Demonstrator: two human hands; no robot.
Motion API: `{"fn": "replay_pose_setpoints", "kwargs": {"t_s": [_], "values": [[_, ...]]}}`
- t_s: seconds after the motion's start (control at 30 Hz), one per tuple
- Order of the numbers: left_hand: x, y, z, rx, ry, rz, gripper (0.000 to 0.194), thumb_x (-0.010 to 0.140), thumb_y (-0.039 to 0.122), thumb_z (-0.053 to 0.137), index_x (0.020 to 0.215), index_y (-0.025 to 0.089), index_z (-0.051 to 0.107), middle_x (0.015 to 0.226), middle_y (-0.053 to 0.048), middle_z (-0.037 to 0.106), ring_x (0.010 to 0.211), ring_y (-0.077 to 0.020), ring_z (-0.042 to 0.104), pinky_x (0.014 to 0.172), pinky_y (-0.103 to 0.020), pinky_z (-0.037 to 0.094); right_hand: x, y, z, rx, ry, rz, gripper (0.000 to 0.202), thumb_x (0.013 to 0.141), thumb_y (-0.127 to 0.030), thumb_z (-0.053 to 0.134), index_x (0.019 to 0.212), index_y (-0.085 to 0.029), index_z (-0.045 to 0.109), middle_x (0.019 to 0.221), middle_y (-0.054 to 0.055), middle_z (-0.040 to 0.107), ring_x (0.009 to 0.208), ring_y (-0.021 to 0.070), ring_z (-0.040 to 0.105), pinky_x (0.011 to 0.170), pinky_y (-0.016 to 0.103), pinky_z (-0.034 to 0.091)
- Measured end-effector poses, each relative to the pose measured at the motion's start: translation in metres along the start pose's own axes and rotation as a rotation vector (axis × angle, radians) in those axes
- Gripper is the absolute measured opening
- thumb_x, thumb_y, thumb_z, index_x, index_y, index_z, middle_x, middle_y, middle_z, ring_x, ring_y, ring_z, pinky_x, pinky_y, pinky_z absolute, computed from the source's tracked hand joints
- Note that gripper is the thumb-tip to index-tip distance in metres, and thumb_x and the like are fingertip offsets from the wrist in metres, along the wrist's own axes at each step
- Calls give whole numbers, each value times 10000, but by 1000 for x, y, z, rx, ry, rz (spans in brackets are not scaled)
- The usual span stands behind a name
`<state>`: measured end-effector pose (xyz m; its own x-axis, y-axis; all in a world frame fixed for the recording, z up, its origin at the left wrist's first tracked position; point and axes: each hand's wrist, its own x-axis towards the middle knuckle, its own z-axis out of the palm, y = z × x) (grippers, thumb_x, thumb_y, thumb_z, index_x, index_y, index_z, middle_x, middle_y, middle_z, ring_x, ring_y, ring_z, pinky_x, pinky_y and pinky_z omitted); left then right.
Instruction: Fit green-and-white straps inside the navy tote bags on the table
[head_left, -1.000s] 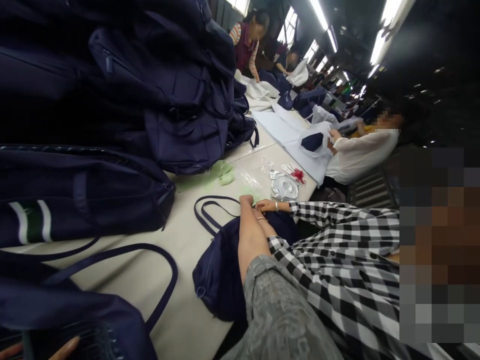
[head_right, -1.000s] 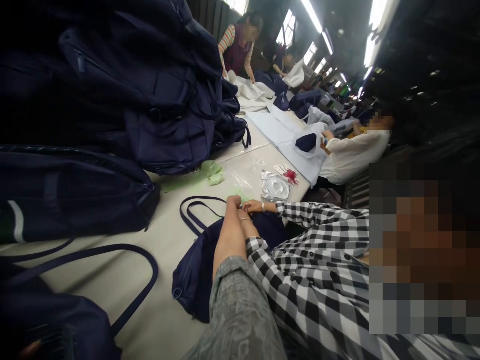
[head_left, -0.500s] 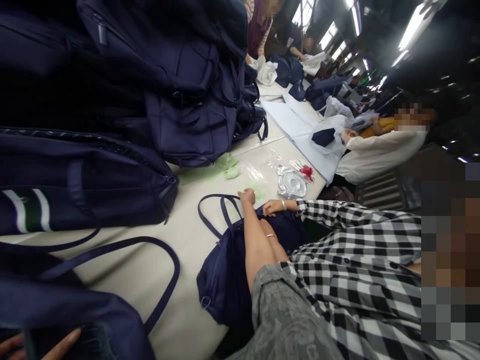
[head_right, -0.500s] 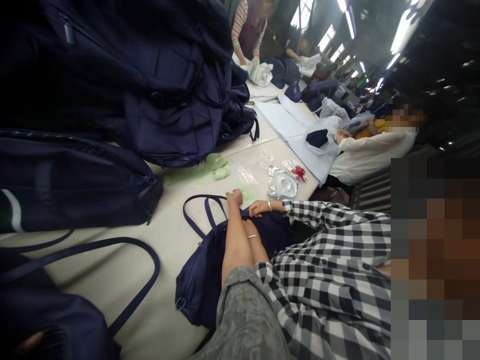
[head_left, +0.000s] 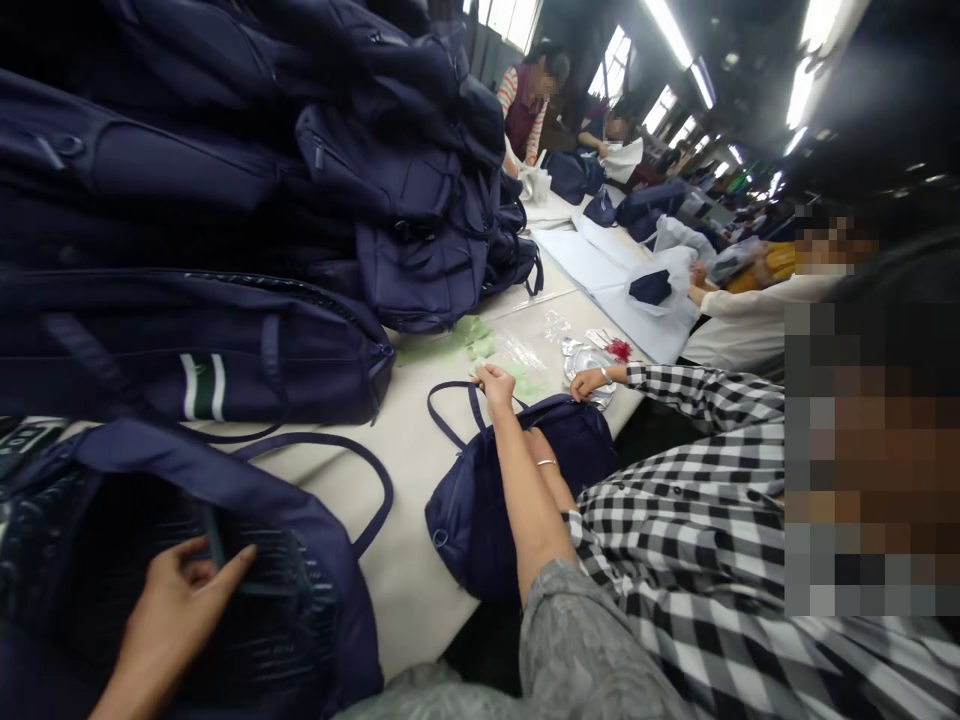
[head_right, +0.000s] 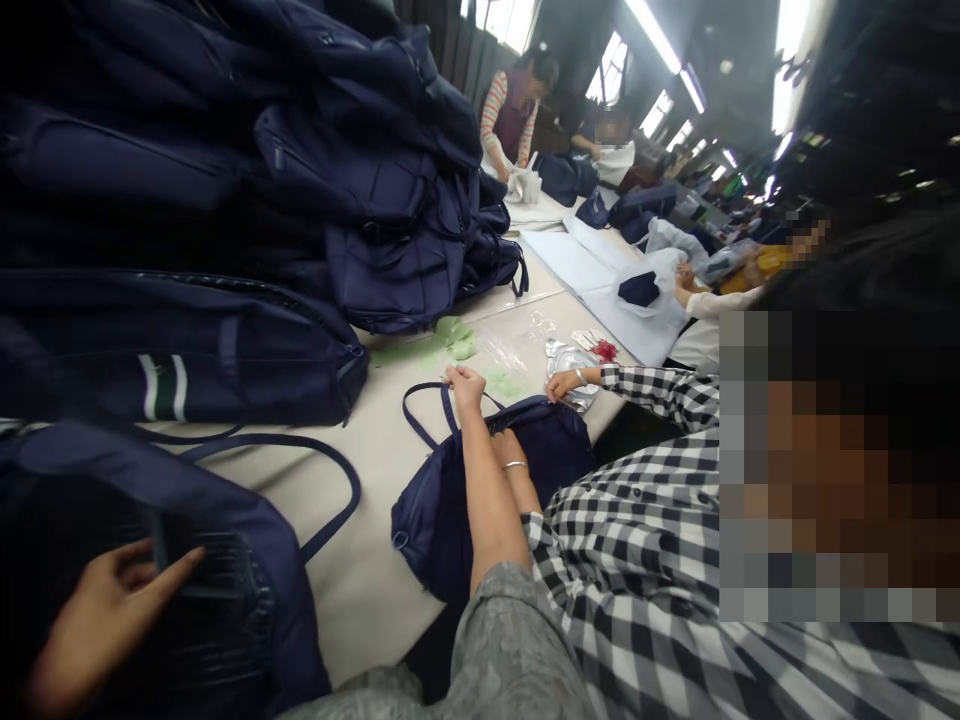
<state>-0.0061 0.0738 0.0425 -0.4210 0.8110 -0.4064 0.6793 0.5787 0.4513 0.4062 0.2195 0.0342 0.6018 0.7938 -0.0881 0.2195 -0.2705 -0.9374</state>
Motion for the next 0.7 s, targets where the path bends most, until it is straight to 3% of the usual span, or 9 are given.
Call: {"fn": "replay_pose_setpoints", "kwargs": {"t_s": [0.1, 0.2, 0.33, 0.4, 0.53, 0.6, 0.7], "values": [[-6, 2, -5, -133, -26, 68, 496, 616, 489, 635, 1010, 239, 465, 649, 48, 562, 677, -229, 630, 636, -324, 511, -72, -47, 6, 311, -193, -91, 258, 736, -382, 651, 795, -142, 579, 535, -49, 518, 484, 75, 503, 507, 182, 413], [-15, 0, -10, -220, -32, 146, 467, 664, 391, 604, 1055, 182, 459, 668, 31, 542, 682, -224, 614, 643, -320, 480, -163, -94, 20, 324, -447, -172, 287, 731, -409, 671, 838, -158, 583, 542, -54, 538, 448, 61, 471, 466, 167, 389], [-21, -11, -16, -327, -48, 211, 442, 662, 351, 604, 1035, 163, 459, 741, -12, 586, 714, -214, 614, 650, -304, 461, -275, -125, 60, 30, -860, -248, 177, 820, -318, 582, 899, -161, 604, 598, -21, 613, 511, 94, 580, 508, 179, 451], [-22, -18, -19, -366, -60, 232, 417, 641, 343, 613, 989, 171, 461, 790, -39, 614, 756, -223, 622, 651, -297, 453, -314, -124, 87, -265, -954, -350, 132, 838, -236, 538, 890, -149, 622, 641, 20, 653, 589, 134, 641, 564, 213, 491], [-25, -34, -25, -396, -80, 282, 327, 628, 330, 588, 895, 198, 452, 774, -45, 625, 768, -234, 628, 652, -298, 442, -342, -104, 136, -963, -789, -563, 154, 790, -164, 556, 868, -94, 670, 883, 171, 701, 861, 276, 680, 706, 337, 529], [-26, -42, -28, -392, -84, 293, 321, 623, 359, 589, 868, 209, 447, 740, -33, 620, 732, -236, 626, 642, -306, 440, -338, -94, 148, -1132, -777, -558, 202, 767, -183, 586, 914, -80, 679, 970, 200, 691, 920, 308, 668, 725, 361, 533], [-27, -51, -29, -387, -76, 313, 352, 603, 412, 613, 841, 218, 441, 709, -19, 611, 696, -243, 622, 621, -315, 435, -328, -82, 152, -1201, -821, -558, 245, 770, -221, 591, 954, -89, 685, 1003, 190, 692, 926, 302, 668, 732, 359, 535]]}}
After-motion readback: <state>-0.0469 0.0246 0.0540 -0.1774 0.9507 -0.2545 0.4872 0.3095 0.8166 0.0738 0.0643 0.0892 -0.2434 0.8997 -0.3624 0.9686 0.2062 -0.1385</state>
